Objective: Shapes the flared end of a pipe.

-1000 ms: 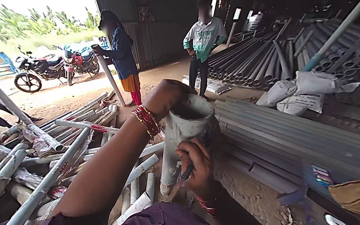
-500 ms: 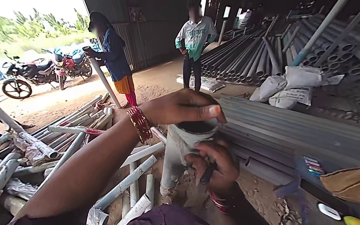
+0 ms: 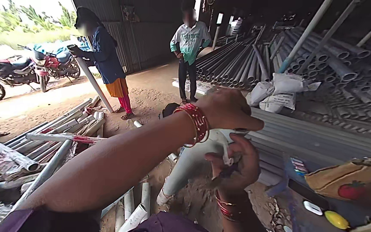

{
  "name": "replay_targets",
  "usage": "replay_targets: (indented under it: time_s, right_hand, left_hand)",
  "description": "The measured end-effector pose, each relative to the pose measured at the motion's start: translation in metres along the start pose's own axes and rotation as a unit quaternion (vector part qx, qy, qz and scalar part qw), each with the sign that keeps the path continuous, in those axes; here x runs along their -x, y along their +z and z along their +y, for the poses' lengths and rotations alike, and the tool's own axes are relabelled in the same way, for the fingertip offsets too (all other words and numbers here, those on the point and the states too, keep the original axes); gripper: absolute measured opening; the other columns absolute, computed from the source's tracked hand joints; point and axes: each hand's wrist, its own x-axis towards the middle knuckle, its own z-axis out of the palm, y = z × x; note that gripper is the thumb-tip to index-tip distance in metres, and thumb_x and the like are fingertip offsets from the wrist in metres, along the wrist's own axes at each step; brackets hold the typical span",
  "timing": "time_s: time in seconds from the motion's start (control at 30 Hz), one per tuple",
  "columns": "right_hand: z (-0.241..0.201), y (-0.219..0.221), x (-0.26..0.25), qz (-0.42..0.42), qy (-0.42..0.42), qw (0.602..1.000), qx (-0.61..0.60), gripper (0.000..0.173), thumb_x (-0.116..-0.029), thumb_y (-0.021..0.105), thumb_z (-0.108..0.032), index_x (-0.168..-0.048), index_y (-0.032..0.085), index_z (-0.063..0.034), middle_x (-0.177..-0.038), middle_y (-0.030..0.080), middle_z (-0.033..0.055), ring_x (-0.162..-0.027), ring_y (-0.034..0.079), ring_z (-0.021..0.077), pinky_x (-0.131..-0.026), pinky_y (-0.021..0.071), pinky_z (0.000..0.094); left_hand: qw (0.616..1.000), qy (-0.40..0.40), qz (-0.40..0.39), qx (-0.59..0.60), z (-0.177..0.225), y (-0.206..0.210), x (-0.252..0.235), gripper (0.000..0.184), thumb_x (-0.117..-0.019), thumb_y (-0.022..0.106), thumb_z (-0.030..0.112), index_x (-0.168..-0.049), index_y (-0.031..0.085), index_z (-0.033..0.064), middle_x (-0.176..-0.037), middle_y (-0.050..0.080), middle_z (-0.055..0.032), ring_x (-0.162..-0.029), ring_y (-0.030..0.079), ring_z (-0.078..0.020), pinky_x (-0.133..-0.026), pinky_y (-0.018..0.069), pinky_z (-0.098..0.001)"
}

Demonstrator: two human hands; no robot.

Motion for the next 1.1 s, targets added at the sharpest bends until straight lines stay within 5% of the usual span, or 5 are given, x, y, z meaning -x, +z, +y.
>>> replay_targets:
  time_s: [0.2,0.33,0.47,0.83,1.1]
  right_hand:
    - [0.028,-0.013,-0.009,0.095,-0.028,0.99,0.1,0.018,-0.1014,0.064,-0.023,-0.094,0.067,-0.0064,-0.093,0.061,-0.0004,-0.096,0.058,0.0,-0.089,0.0475,0.0143]
    - [0.03,-0.011,-0.02,0.043,-0.002,0.996,0.08,0.016,-0.1028,0.062,-0.024,-0.096,0.062,-0.0101,-0.102,0.056,-0.0006,-0.103,0.056,0.0018,-0.09,0.047,0.0158]
    - [0.03,-0.001,-0.025,0.006,-0.026,0.997,0.07,0.011,-0.1021,0.059,-0.016,-0.095,0.06,-0.0076,-0.103,0.055,0.0033,-0.104,0.056,0.0048,-0.092,0.0458,0.0168]
    - [0.012,0.007,0.032,-0.155,-0.055,0.986,-0.024,0.02,-0.1063,0.053,-0.018,-0.095,0.06,-0.0033,-0.096,0.061,0.0104,-0.095,0.063,0.0084,-0.091,0.0501,0.0143]
    - [0.005,0.021,-0.008,-0.003,-0.012,0.997,0.073,0.031,-0.0929,0.076,-0.018,-0.116,0.073,0.0014,-0.107,0.067,0.0141,-0.093,0.063,0.0077,-0.081,0.0516,0.0146]
  left_hand:
    - [0.982,-0.063,-0.032,-0.174,0.037,0.01,-0.024,0.051,-0.0942,0.063,0.054,-0.079,0.066,0.0054,-0.089,0.066,-0.0134,-0.088,0.066,-0.031,-0.067,0.0489,-0.0548]
    - [0.982,0.05,-0.104,-0.15,0.011,0.0,-0.031,0.057,-0.1016,0.054,0.055,-0.111,0.068,0.0005,-0.121,0.062,-0.0166,-0.118,0.058,-0.0295,-0.099,0.0454,-0.0502]
    - [0.982,0.16,-0.096,0.017,-0.026,-0.01,-0.028,0.029,-0.0971,0.068,0.032,-0.115,0.072,0.0088,-0.113,0.065,-0.0074,-0.108,0.059,-0.0148,-0.093,0.0461,-0.035]
    - [0.995,0.067,-0.001,0.071,-0.055,-0.031,0.008,0.02,-0.0921,0.072,0.02,-0.11,0.074,0.0104,-0.105,0.07,-0.0031,-0.092,0.064,-0.0073,-0.082,0.0532,-0.0282]
    - [0.998,-0.033,0.044,0.027,-0.037,-0.021,0.007,0.02,-0.0935,0.071,0.037,-0.101,0.079,0.0195,-0.087,0.071,0.0043,-0.081,0.064,-0.0101,-0.073,0.0508,-0.0443]
